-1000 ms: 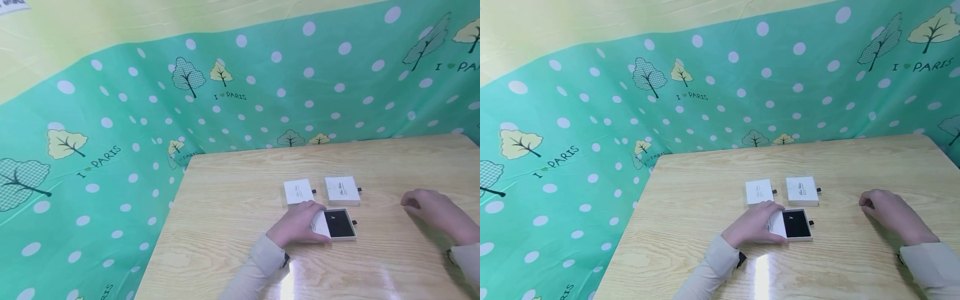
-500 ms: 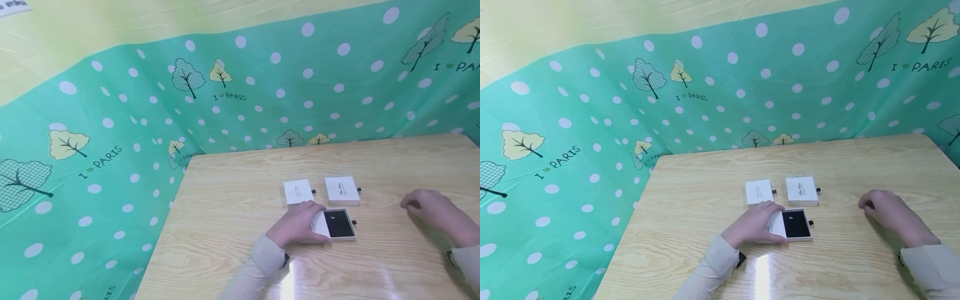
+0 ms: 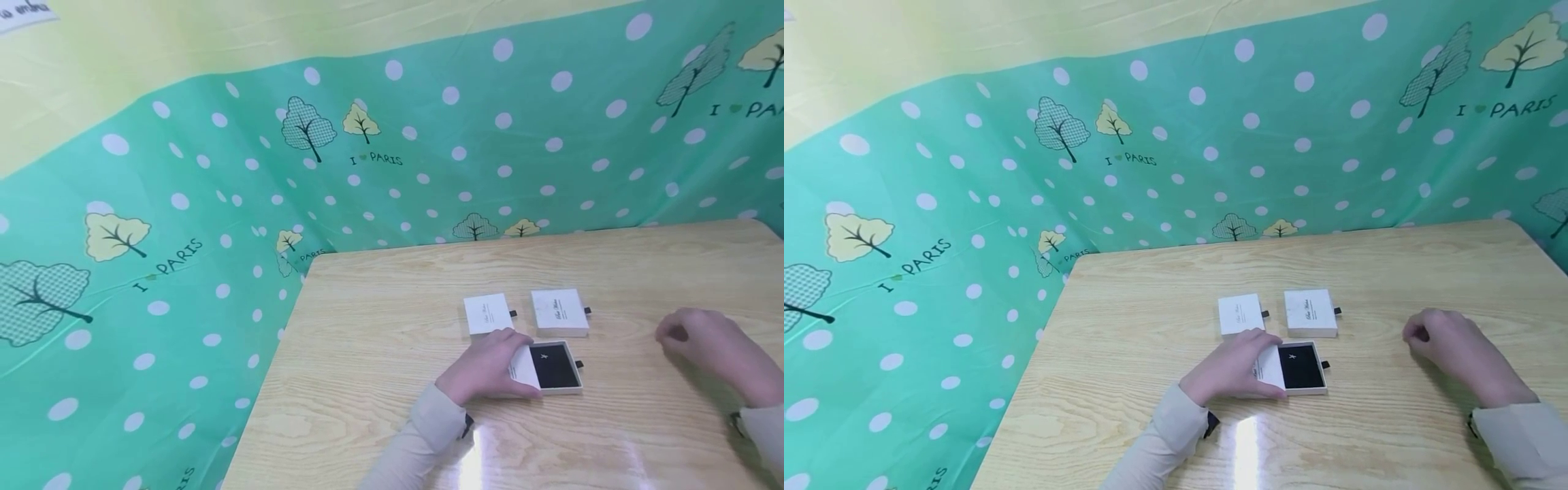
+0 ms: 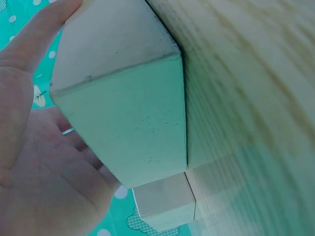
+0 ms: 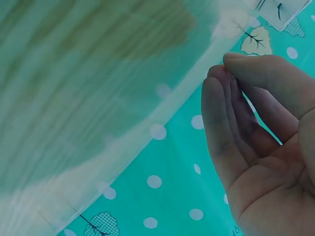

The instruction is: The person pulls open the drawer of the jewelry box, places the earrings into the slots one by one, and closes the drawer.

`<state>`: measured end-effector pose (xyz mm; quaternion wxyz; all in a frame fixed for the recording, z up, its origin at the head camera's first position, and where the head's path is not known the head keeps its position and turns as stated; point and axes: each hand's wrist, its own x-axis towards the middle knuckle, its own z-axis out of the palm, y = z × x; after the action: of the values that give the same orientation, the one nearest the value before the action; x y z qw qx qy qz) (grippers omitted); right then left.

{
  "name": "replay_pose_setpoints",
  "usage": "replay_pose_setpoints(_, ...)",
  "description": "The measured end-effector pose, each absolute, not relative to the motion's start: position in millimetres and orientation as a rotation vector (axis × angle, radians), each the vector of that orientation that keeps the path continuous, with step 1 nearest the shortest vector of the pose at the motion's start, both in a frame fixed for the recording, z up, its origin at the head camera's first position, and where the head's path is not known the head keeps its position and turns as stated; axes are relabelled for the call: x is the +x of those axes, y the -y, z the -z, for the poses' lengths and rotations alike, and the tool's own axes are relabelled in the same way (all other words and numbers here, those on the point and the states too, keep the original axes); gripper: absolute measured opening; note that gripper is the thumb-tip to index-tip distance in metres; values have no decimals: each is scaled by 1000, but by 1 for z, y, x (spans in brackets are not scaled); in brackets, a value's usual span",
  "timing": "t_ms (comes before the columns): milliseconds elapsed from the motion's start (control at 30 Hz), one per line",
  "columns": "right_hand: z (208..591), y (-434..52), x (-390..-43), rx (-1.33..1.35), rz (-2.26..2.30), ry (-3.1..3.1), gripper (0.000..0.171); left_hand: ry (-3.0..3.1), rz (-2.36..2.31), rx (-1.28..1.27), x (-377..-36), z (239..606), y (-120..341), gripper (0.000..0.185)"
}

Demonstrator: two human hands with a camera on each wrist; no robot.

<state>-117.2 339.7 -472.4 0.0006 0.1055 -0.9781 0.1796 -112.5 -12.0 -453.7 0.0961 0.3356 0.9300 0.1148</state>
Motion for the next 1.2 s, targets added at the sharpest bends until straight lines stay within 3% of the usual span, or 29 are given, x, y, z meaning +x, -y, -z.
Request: replay_pose_setpoints(1200,438,-289,-104,534,-627,2849,11,-2752,-352,996,-114,455,14,87)
